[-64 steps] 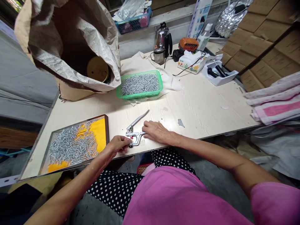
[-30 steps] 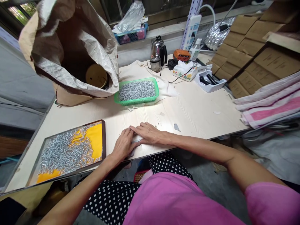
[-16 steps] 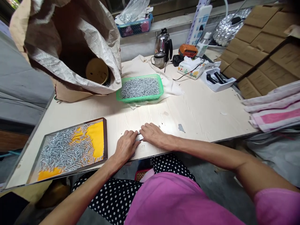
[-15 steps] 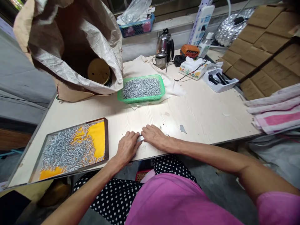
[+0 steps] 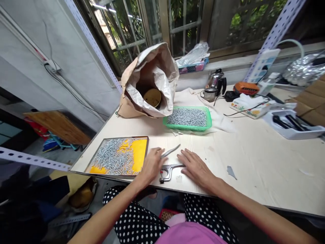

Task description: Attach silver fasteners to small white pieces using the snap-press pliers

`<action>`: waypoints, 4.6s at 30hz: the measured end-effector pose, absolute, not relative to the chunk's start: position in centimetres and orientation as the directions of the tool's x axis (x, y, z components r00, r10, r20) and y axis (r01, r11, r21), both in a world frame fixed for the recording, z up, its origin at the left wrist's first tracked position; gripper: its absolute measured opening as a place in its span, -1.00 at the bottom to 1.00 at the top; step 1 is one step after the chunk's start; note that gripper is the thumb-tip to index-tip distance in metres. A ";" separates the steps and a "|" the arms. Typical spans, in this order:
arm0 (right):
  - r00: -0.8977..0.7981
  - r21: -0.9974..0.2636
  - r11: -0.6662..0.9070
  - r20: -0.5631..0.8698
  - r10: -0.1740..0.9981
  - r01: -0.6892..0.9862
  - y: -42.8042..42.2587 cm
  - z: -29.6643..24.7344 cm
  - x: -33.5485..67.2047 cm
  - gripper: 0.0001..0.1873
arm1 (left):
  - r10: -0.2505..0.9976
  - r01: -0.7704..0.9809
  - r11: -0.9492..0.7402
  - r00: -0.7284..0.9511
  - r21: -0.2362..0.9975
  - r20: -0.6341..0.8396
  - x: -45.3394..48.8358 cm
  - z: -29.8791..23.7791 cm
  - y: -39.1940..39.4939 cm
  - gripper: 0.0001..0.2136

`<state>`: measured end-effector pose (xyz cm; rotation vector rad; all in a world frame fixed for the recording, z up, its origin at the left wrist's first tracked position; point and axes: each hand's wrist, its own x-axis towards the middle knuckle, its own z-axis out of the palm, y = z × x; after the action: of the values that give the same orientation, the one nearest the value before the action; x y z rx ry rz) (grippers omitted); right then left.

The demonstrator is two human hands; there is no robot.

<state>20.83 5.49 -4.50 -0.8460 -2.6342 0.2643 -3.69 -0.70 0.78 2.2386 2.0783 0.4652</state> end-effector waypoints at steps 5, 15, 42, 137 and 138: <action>-0.725 -0.337 0.787 0.315 0.612 0.517 3.5 -5.7 21.2 -0.47 | 0.899 0.899 0.428 -0.413 -0.089 0.148 -11.9 4.4 -0.1 -0.63; -0.775 -0.401 0.775 0.210 0.597 0.489 3.2 -1.9 18.1 -0.77 | 0.869 0.868 0.480 -0.491 -0.128 -0.065 -16.2 2.2 1.9 -0.72; -0.694 -0.290 0.686 0.091 0.714 0.667 6.7 -3.6 20.7 -0.80 | 0.882 0.328 0.399 -0.394 0.856 -0.260 -5.5 5.3 -2.7 -0.57; -0.701 -0.203 0.684 -0.018 0.713 0.701 5.1 -2.8 20.2 -0.73 | 0.703 0.435 0.652 -0.040 0.621 -0.710 -2.2 2.1 0.7 -0.58; -0.701 -0.204 0.683 -0.021 0.713 0.701 5.1 -2.7 20.2 -0.73 | 0.696 0.445 0.654 -0.038 0.611 -0.717 -2.3 2.0 0.7 -0.58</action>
<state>20.20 5.07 -2.74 -1.1884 -2.8267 0.3042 -2.34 0.73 2.04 0.9421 1.6732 0.2598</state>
